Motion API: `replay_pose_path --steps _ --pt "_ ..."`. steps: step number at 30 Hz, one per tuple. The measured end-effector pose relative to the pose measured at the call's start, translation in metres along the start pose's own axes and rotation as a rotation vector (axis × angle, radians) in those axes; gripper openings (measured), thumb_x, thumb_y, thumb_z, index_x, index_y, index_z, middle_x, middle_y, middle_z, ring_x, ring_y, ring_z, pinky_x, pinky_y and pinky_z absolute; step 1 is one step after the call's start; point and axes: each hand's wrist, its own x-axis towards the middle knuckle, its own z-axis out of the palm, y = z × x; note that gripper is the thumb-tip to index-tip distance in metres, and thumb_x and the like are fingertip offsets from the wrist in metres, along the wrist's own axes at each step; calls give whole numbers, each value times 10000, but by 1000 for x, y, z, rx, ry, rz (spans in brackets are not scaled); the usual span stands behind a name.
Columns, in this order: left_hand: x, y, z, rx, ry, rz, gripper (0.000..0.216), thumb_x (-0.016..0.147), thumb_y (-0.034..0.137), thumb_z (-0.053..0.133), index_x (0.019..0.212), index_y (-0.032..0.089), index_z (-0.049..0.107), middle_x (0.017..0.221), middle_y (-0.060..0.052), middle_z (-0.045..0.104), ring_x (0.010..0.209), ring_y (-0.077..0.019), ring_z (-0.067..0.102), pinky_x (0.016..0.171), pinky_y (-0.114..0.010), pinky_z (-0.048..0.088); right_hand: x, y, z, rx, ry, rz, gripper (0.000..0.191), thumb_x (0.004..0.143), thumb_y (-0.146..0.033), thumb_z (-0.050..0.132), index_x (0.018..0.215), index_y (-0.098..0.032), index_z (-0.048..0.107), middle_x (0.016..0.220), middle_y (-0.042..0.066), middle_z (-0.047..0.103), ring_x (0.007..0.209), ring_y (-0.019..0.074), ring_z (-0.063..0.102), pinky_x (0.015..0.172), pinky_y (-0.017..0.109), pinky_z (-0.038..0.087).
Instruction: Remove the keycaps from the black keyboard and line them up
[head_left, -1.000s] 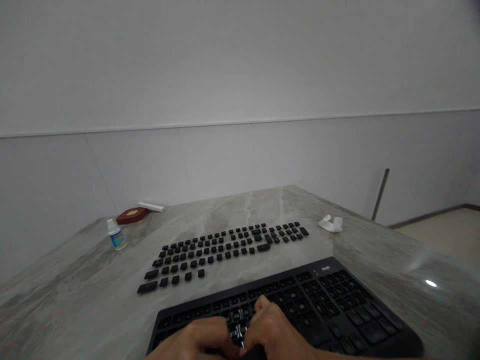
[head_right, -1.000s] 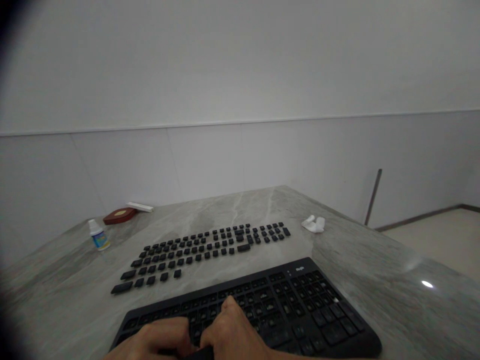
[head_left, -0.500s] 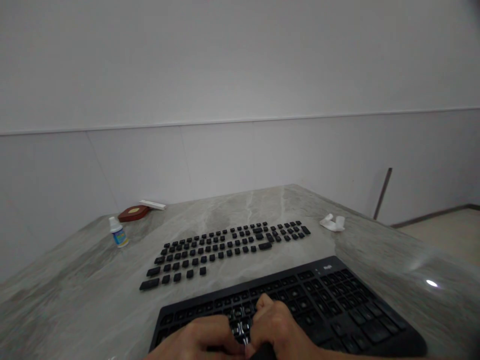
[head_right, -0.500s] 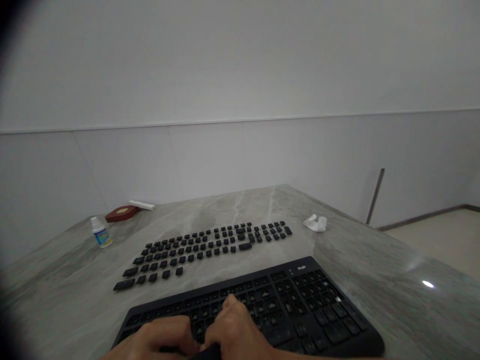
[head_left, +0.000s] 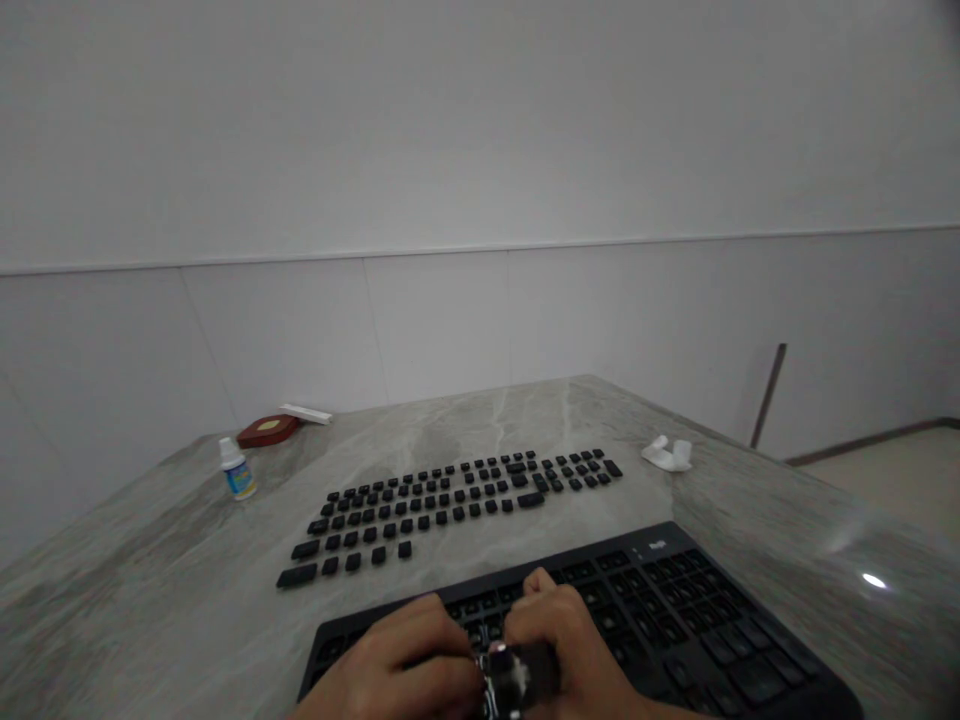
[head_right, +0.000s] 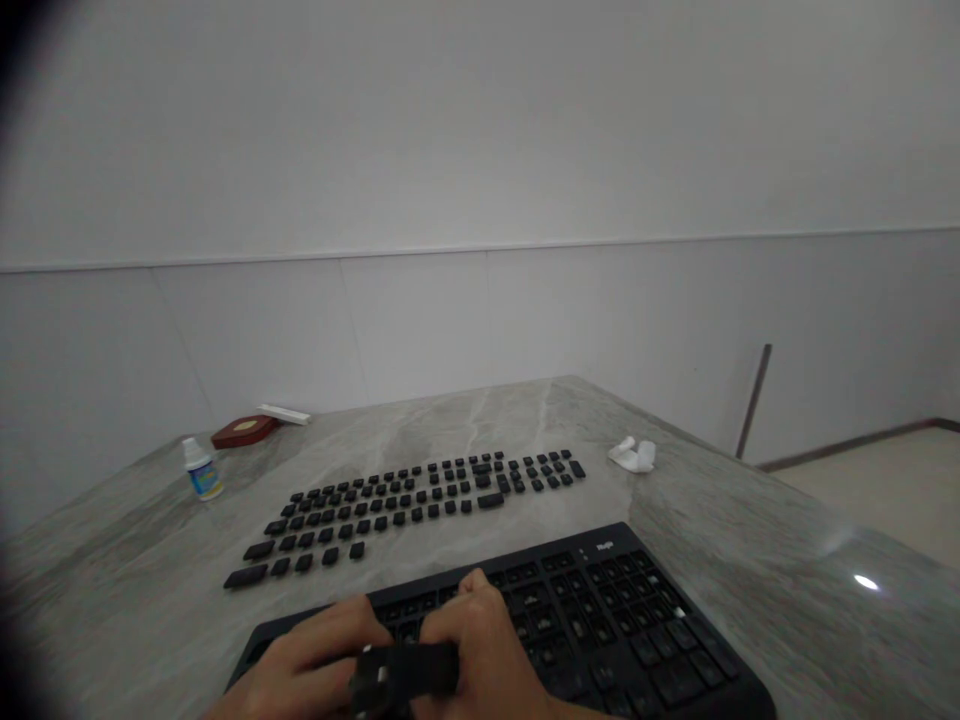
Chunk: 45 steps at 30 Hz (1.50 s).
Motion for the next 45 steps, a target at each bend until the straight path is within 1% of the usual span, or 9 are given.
replay_pose_path --steps 4,8,13,16,21,24,27,36,45 --pt "-4 -11 4 69 103 3 267 887 18 500 1080 175 596 891 -72 626 739 -137 579 632 -205 501 4 -8 -4 -41 179 7 267 710 -207 505 519 -180 321 468 -35 398 500 104 385 653 272 366" --pt "-14 -25 9 100 155 -75 470 884 9 517 1319 183 492 1028 -80 626 898 -135 617 799 -218 531 9 -13 -4 18 223 108 292 775 -226 455 525 -181 312 475 -35 364 486 101 356 597 257 358" --pt "-19 -53 0 217 294 -226 160 904 102 578 1008 205 640 988 -36 662 910 -138 635 812 -228 522 10 -18 -3 127 250 291 299 764 -298 457 530 -190 306 524 -14 353 540 119 362 534 241 327" --pt "-16 -77 -6 251 227 -278 80 899 134 597 910 192 652 929 -30 686 868 -160 630 823 -293 508 10 -18 -2 185 207 346 318 758 -327 448 522 -191 283 538 -17 291 547 115 332 531 236 320" --pt "-6 -103 -5 265 31 -338 62 806 150 717 843 198 703 768 -18 644 790 -177 581 691 -272 481 6 -10 1 172 204 389 298 750 -352 467 535 -186 344 555 -15 326 560 116 344 541 233 341" --pt "-1 -105 -4 270 -55 -384 73 773 176 758 825 184 708 789 -32 640 832 -195 560 721 -292 474 3 -7 2 126 243 390 253 757 -358 483 588 -182 418 603 6 418 589 128 405 563 236 371" --pt "2 -102 -7 260 -117 -408 71 780 181 755 799 167 687 823 -34 666 875 -208 534 757 -313 459 3 -9 -1 111 180 359 258 758 -336 483 574 -187 381 592 11 429 588 128 410 563 230 372" --pt "7 -92 -22 261 -264 -422 53 785 177 730 814 201 693 882 -4 704 953 -233 500 860 -373 388 11 -20 -11 131 43 309 355 750 -293 472 531 -185 215 528 -23 245 523 97 286 534 221 331" --pt "7 -92 -25 298 -253 -536 555 748 92 677 1273 205 538 1017 -35 687 1038 -264 523 922 -416 385 11 -19 -9 67 87 254 365 745 -249 485 517 -180 209 500 -32 247 502 87 305 552 218 349"
